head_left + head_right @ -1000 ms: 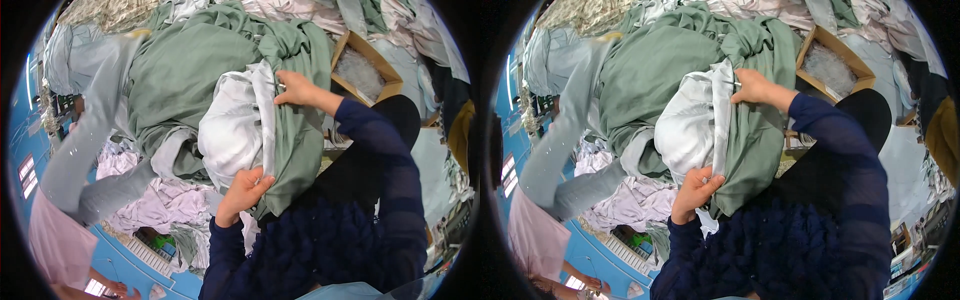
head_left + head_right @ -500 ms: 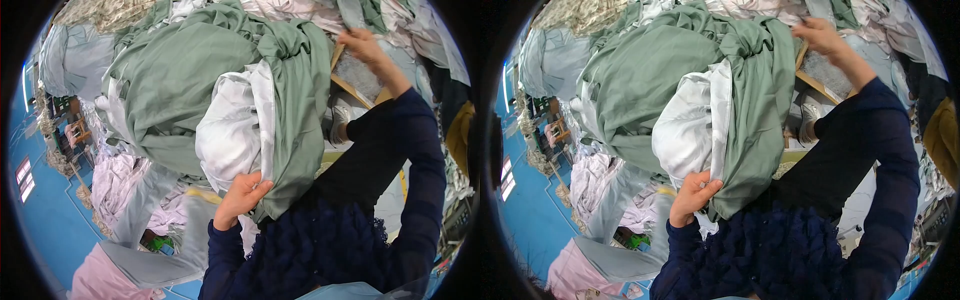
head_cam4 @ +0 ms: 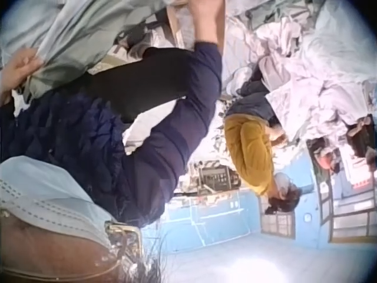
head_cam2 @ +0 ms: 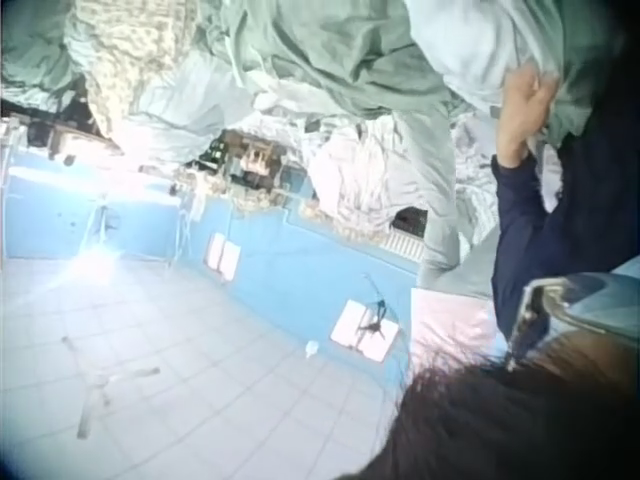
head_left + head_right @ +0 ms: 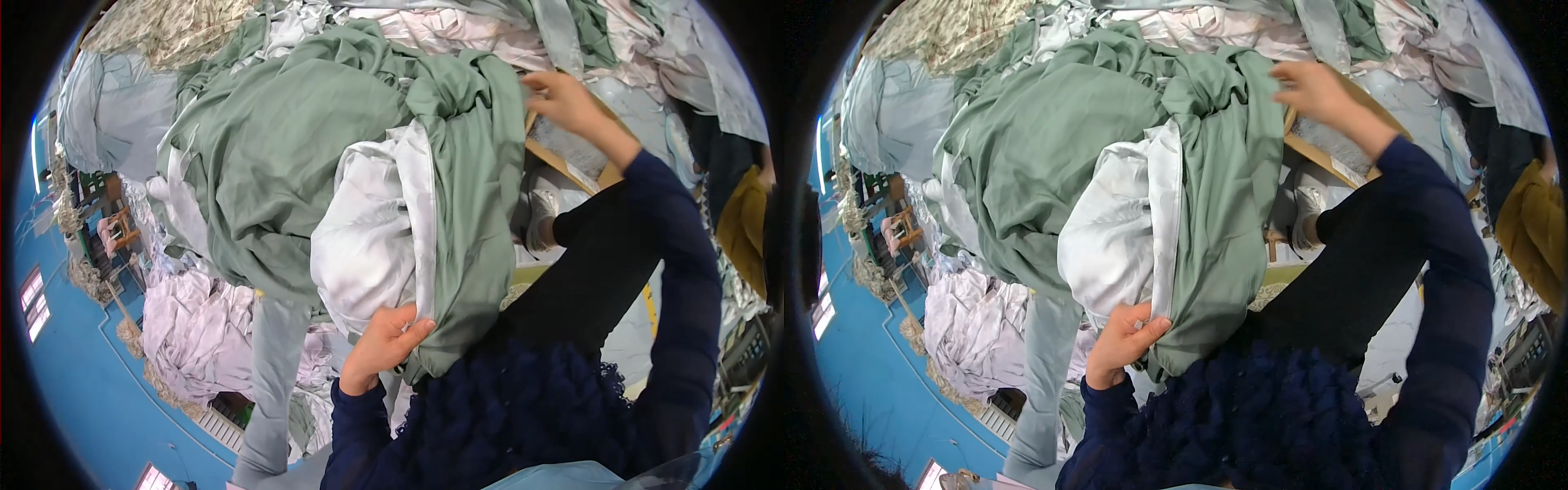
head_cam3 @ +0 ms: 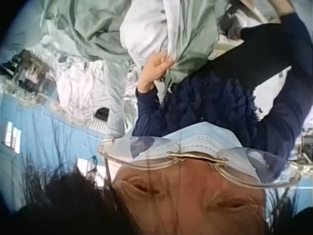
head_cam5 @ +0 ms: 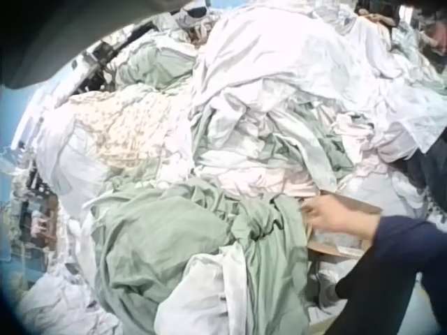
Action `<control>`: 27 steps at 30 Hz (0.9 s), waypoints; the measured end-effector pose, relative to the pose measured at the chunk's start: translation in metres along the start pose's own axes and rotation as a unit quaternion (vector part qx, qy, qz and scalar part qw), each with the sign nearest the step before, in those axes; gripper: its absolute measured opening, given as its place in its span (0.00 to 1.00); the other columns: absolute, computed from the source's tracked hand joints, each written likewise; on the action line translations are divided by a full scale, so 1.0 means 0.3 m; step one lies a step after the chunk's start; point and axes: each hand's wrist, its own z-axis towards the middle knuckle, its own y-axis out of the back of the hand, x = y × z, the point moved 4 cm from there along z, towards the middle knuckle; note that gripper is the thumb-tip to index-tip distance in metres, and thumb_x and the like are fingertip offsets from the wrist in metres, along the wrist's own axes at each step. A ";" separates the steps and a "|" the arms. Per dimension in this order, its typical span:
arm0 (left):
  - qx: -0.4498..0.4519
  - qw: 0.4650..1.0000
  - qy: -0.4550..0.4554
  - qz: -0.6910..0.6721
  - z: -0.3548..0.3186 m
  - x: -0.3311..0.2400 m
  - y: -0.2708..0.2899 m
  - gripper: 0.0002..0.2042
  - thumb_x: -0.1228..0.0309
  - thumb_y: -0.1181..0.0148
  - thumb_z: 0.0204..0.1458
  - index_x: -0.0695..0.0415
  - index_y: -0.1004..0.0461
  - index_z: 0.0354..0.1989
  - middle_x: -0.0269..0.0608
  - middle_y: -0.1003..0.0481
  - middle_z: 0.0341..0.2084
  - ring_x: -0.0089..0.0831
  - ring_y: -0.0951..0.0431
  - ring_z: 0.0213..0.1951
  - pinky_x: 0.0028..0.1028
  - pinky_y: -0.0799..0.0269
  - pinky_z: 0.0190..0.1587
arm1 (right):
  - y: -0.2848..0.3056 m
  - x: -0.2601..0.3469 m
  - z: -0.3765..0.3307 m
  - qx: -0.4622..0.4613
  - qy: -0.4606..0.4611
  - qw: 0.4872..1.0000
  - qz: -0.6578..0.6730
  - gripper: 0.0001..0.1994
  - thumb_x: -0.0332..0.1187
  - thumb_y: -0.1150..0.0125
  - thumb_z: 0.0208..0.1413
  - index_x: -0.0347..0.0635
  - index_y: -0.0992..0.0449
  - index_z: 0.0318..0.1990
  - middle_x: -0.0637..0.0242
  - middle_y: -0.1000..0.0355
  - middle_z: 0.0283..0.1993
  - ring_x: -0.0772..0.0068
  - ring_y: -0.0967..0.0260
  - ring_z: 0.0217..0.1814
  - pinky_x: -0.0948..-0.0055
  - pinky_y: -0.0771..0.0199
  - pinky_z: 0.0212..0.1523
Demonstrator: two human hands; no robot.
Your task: The worker is trimming excess threads from green and white fabric pillow covers using a small pair of spring-loaded thread clippers in a factory setting.
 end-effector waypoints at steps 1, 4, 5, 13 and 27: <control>0.004 1.000 -0.005 0.000 0.002 -0.001 0.002 0.10 0.68 0.42 0.59 0.64 0.24 0.36 0.26 0.37 0.16 0.14 0.42 0.22 0.24 0.44 0.21 | -0.056 0.043 0.040 0.008 -0.023 1.000 -0.010 0.24 0.37 0.29 0.44 0.37 0.24 0.49 0.53 0.24 0.46 0.61 0.25 0.48 0.65 0.25 0.46; 0.050 0.998 0.044 -0.008 0.017 0.008 -0.003 0.13 0.68 0.41 0.59 0.65 0.22 0.45 0.26 0.23 0.29 0.14 0.32 0.34 0.20 0.35 0.37 | -0.261 0.004 0.134 0.009 -0.022 0.987 -0.161 0.22 0.42 0.28 0.43 0.38 0.22 0.43 0.53 0.24 0.42 0.53 0.25 0.46 0.59 0.26 0.45; 0.048 0.998 0.045 -0.009 0.016 -0.011 0.000 0.13 0.68 0.41 0.59 0.65 0.22 0.45 0.26 0.23 0.29 0.14 0.32 0.34 0.20 0.35 0.37 | -0.331 -0.006 0.152 0.010 -0.021 0.987 -0.161 0.22 0.42 0.28 0.43 0.38 0.22 0.43 0.53 0.24 0.42 0.53 0.25 0.46 0.59 0.26 0.45; 0.064 0.995 0.061 -0.042 0.013 -0.072 0.025 0.10 0.70 0.43 0.60 0.62 0.23 0.43 0.26 0.29 0.20 0.13 0.37 0.24 0.20 0.40 0.26 | -0.370 -0.120 0.207 -0.013 -0.118 0.978 -0.172 0.09 0.36 0.38 0.50 0.40 0.22 0.35 0.51 0.24 0.36 0.47 0.27 0.43 0.54 0.28 0.43; 0.056 0.998 -0.015 -0.028 0.018 -0.038 0.032 0.08 0.69 0.43 0.60 0.62 0.23 0.39 0.29 0.33 0.16 0.14 0.39 0.19 0.22 0.43 0.21 | 0.342 -0.493 -0.141 -0.014 -0.165 0.893 -0.419 0.10 0.35 0.39 0.48 0.37 0.24 0.33 0.48 0.26 0.35 0.44 0.28 0.41 0.54 0.29 0.42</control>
